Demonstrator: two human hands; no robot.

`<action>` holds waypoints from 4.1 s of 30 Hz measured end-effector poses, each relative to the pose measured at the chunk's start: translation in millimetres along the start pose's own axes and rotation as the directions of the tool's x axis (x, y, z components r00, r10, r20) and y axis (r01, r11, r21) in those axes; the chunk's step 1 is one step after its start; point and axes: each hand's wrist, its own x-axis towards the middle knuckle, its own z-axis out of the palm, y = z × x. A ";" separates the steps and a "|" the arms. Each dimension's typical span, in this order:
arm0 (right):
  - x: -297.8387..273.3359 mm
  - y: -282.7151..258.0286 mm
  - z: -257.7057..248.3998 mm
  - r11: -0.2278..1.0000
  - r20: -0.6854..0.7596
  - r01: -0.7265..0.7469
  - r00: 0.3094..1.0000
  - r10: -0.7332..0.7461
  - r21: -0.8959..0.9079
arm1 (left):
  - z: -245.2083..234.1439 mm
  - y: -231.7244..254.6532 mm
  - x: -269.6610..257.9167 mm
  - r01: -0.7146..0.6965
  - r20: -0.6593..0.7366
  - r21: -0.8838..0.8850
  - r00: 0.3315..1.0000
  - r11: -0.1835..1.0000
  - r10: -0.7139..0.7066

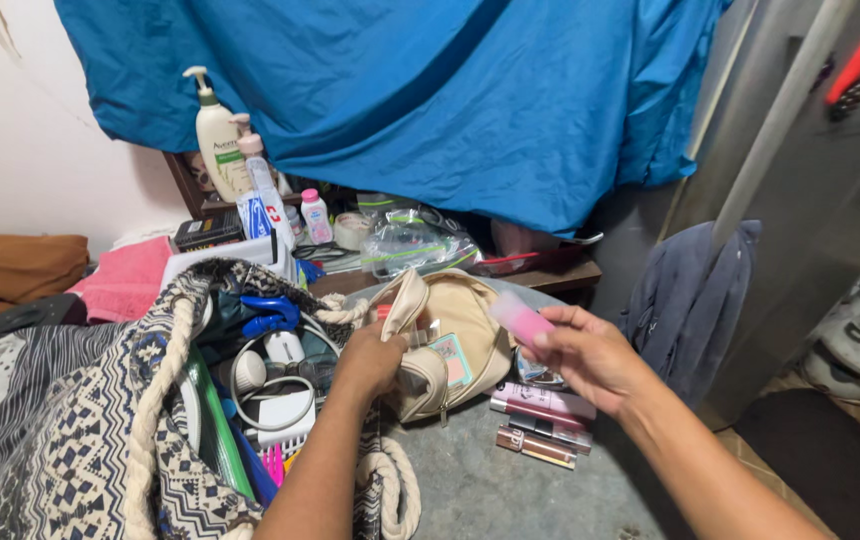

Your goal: The person places several cosmetic items into a small beige makeup bag on a round table. They add lipsticks, a compact, and other small containers, then close the bag and adjust the contents inside.

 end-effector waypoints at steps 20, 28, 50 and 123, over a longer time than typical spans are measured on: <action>-54.0 -20.4 -5.9 0.920 -0.070 -0.181 0.983 0.167 -0.347 | 5.9 -13.6 4.8 -0.110 -0.074 0.122 0.990 0.986 0.120; -56.7 -16.5 -0.6 0.700 -0.063 -0.146 0.988 0.143 -0.700 | 5.3 -11.0 2.2 -0.126 -0.077 0.139 0.987 0.982 0.138; -86.8 -6.2 67.7 0.010 0.124 0.124 0.982 0.144 -0.992 | 4.4 -10.4 2.5 -0.087 -0.075 0.098 0.993 0.991 0.095; -76.8 -35.0 45.1 0.565 -0.053 -0.035 0.998 -0.016 -0.825 | 20.6 -9.3 -31.0 -0.093 0.019 0.122 0.996 0.988 0.091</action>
